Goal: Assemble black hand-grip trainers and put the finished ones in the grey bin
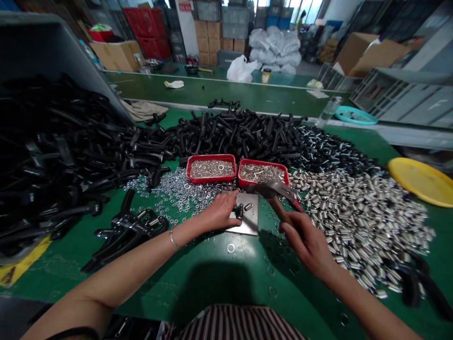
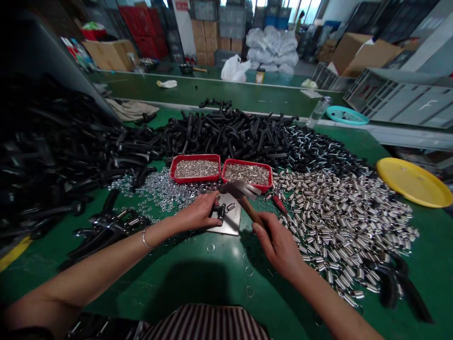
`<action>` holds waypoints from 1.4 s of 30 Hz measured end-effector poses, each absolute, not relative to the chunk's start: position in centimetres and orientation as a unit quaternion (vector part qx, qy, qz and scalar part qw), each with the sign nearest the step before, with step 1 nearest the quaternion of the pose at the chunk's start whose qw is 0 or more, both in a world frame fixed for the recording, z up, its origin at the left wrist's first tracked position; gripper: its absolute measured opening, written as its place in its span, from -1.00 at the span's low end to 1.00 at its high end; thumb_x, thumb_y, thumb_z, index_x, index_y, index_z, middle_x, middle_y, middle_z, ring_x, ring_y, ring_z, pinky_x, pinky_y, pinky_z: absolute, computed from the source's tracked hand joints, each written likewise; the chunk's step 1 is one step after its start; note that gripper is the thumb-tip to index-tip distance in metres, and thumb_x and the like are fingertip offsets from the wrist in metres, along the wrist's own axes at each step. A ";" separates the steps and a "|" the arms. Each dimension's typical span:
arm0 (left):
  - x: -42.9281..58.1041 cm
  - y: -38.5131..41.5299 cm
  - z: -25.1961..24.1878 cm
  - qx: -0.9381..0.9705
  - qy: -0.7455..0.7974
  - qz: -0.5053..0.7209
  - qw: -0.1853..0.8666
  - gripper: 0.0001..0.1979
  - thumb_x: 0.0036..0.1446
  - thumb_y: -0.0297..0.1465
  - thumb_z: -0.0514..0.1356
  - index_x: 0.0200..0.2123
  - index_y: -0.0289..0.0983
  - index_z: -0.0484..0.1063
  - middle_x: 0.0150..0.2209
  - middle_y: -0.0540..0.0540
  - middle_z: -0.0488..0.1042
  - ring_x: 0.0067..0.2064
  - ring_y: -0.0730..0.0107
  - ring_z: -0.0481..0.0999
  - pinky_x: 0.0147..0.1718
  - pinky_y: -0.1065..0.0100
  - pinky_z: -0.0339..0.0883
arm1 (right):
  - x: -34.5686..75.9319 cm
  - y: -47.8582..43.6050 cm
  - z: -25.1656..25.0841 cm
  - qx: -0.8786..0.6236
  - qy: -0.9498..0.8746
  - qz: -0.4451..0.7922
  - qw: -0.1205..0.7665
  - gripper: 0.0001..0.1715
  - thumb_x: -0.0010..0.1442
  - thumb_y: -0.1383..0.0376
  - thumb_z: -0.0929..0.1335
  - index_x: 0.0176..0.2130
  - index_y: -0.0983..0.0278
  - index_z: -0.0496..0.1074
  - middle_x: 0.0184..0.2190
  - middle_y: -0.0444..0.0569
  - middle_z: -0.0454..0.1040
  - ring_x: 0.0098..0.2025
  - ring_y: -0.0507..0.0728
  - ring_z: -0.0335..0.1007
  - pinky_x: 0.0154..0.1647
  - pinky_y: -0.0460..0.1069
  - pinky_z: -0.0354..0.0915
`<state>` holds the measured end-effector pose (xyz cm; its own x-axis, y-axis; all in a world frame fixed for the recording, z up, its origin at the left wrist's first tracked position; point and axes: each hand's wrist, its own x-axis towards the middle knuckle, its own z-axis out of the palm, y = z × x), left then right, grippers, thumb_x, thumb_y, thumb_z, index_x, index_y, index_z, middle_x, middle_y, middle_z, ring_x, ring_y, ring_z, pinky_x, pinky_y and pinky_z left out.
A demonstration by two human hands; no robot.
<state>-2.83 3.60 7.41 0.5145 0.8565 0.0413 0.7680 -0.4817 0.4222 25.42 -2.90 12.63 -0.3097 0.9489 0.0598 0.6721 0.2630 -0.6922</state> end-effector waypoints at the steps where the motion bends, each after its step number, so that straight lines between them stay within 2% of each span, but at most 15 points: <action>1: -2.7 3.4 7.4 0.849 0.478 0.124 0.188 -0.02 0.03 -0.10 0.35 0.35 -0.36 -0.05 0.18 -0.42 0.31 0.18 -0.16 0.33 0.14 -0.04 0.19 | 25.0 -2.6 12.3 -0.531 -0.769 0.281 0.221 -0.70 0.38 0.07 0.20 -0.08 0.21 0.31 -0.35 -0.03 0.48 -0.41 0.13 0.40 -0.38 0.00 0.25; 4: -2.5 3.6 7.3 0.846 0.478 0.118 0.206 -0.01 0.01 -0.18 0.36 0.36 -0.38 -0.07 0.26 -0.46 0.22 0.26 -0.20 0.25 0.19 -0.05 0.16 | 24.5 -1.2 10.3 -0.534 -0.761 0.336 0.152 -0.72 0.37 0.06 0.20 -0.24 0.19 0.27 -0.45 -0.09 0.44 -0.47 0.12 0.37 -0.44 -0.01 0.23; 8: -2.5 3.4 7.4 0.836 0.480 0.134 0.228 -0.04 0.00 -0.21 0.37 0.36 -0.36 -0.02 0.28 -0.43 0.21 0.28 -0.20 0.23 0.21 -0.06 0.15 | 25.6 -0.3 7.8 -0.573 -0.681 0.418 0.182 -0.61 0.39 -0.02 0.12 -0.15 0.20 0.28 -0.40 -0.08 0.50 -0.58 0.09 0.32 -0.51 0.01 0.27; 9: -2.5 3.0 7.5 0.828 0.485 0.153 0.236 -0.08 0.01 -0.20 0.36 0.34 -0.34 0.02 0.25 -0.41 0.26 0.26 -0.17 0.26 0.20 -0.07 0.16 | 25.9 -0.3 7.5 -0.578 -0.687 0.386 0.210 -0.58 0.37 -0.03 0.14 -0.10 0.21 0.32 -0.33 -0.02 0.53 -0.51 0.12 0.37 -0.44 0.06 0.33; 11: -2.2 1.9 7.8 0.791 0.510 0.213 0.262 -0.18 0.06 -0.17 0.33 0.30 -0.30 0.10 0.13 -0.33 0.37 0.17 -0.08 0.37 0.16 -0.06 0.24 | 26.1 -0.2 7.1 -0.573 -0.719 0.275 0.282 -0.54 0.32 -0.02 0.23 -0.02 0.24 0.40 -0.13 0.12 0.51 -0.20 0.25 0.45 -0.13 0.20 0.36; 13: -1.5 0.3 8.1 0.735 0.539 0.289 0.294 -0.27 0.12 -0.11 0.29 0.27 -0.27 0.14 0.02 -0.26 0.42 0.07 0.04 0.44 0.10 -0.02 0.33 | 25.4 -0.2 7.1 -0.556 -0.727 0.218 0.340 -0.51 0.26 -0.01 0.31 0.02 0.24 0.46 0.00 0.17 0.46 0.05 0.34 0.35 0.13 0.29 0.21; 14: -1.0 -0.5 8.4 0.713 0.543 0.323 0.304 -0.29 0.14 -0.10 0.27 0.26 -0.25 0.15 0.01 -0.24 0.42 0.04 0.09 0.45 0.08 0.01 0.35 | 24.7 -0.2 7.2 -0.550 -0.715 0.250 0.351 -0.52 0.26 -0.01 0.32 0.01 0.23 0.48 -0.01 0.16 0.47 0.07 0.35 0.34 0.16 0.28 0.18; 17: 0.2 -2.4 9.0 0.736 0.500 0.368 0.272 -0.29 0.15 -0.10 0.28 0.27 -0.22 0.12 0.05 -0.24 0.39 0.08 0.08 0.42 0.10 -0.01 0.34 | 22.2 -0.1 7.7 -0.521 -0.623 0.479 0.332 -0.53 0.30 -0.04 0.28 -0.05 0.23 0.50 -0.27 0.04 0.53 -0.23 0.23 0.45 -0.10 0.16 0.36; 19: 0.5 -3.2 9.5 0.782 0.462 0.352 0.227 -0.28 0.16 -0.12 0.28 0.28 -0.23 0.09 0.07 -0.25 0.37 0.11 0.04 0.38 0.13 -0.05 0.31 | 20.8 0.0 8.1 -0.493 -0.574 0.561 0.335 -0.54 0.31 -0.04 0.28 -0.06 0.23 0.49 -0.34 -0.02 0.51 -0.35 0.17 0.44 -0.24 0.09 0.38; 23: -1.5 -2.0 10.5 0.821 0.443 0.302 0.197 -0.36 0.25 -0.14 0.20 0.29 -0.23 0.07 0.07 -0.24 0.38 0.10 0.10 0.38 0.10 0.03 0.35 | 20.6 -0.4 8.0 -0.479 -0.667 0.408 0.400 -0.70 0.24 0.11 0.40 -0.07 0.18 0.51 -0.15 0.01 0.53 -0.09 0.22 0.46 -0.01 0.10 0.34; 25: -4.2 0.6 11.1 0.825 0.454 0.293 0.163 -0.49 0.32 -0.18 0.13 0.25 -0.22 0.15 0.08 -0.23 0.38 0.13 0.13 0.37 0.12 0.06 0.33 | 21.7 -0.8 7.4 -0.445 -0.729 0.316 0.414 -0.72 0.24 0.18 0.40 -0.03 0.13 0.52 -0.06 0.01 0.52 0.03 0.24 0.42 0.11 0.13 0.30; 28: -10.1 6.6 11.8 0.780 0.543 0.304 0.062 -0.67 0.36 -0.29 0.06 0.13 -0.24 0.31 0.05 -0.21 0.42 0.10 0.17 0.39 0.13 0.08 0.30 | 23.4 -1.5 6.3 -0.441 -0.752 0.279 0.403 -0.67 0.25 0.21 0.39 0.03 0.09 0.48 0.00 -0.01 0.52 0.08 0.23 0.41 0.19 0.15 0.25; 33: -18.4 16.9 11.7 0.683 0.704 0.194 -0.020 -0.72 0.26 -0.49 0.05 -0.05 -0.32 0.48 -0.07 -0.23 0.52 0.03 0.15 0.46 0.10 0.16 0.30 | 23.2 -2.9 6.4 -0.558 -0.619 0.412 0.370 -0.59 0.24 0.00 0.36 -0.01 0.15 0.47 -0.01 0.02 0.54 0.05 0.26 0.44 0.09 0.09 0.34; 37: -17.1 22.2 10.9 0.702 0.688 0.182 -0.020 -0.72 0.25 -0.49 0.07 -0.03 -0.33 0.49 -0.09 -0.21 0.54 -0.01 0.21 0.49 0.03 0.25 0.33 | 20.1 -3.7 7.2 -0.520 -0.482 0.596 0.377 -0.54 0.25 -0.08 0.32 -0.06 0.19 0.43 -0.25 -0.01 0.58 -0.25 0.20 0.53 -0.13 0.04 0.41; 42: -11.0 26.7 10.1 0.733 0.652 0.187 -0.053 -0.67 0.28 -0.52 0.01 0.02 -0.32 0.47 0.09 -0.31 0.41 0.13 0.05 0.36 0.11 0.05 0.18 | 17.6 -3.9 6.1 -0.483 -0.443 0.657 0.372 -0.53 0.22 -0.10 0.36 -0.08 0.18 0.40 -0.25 0.00 0.58 -0.37 0.17 0.47 -0.22 0.04 0.37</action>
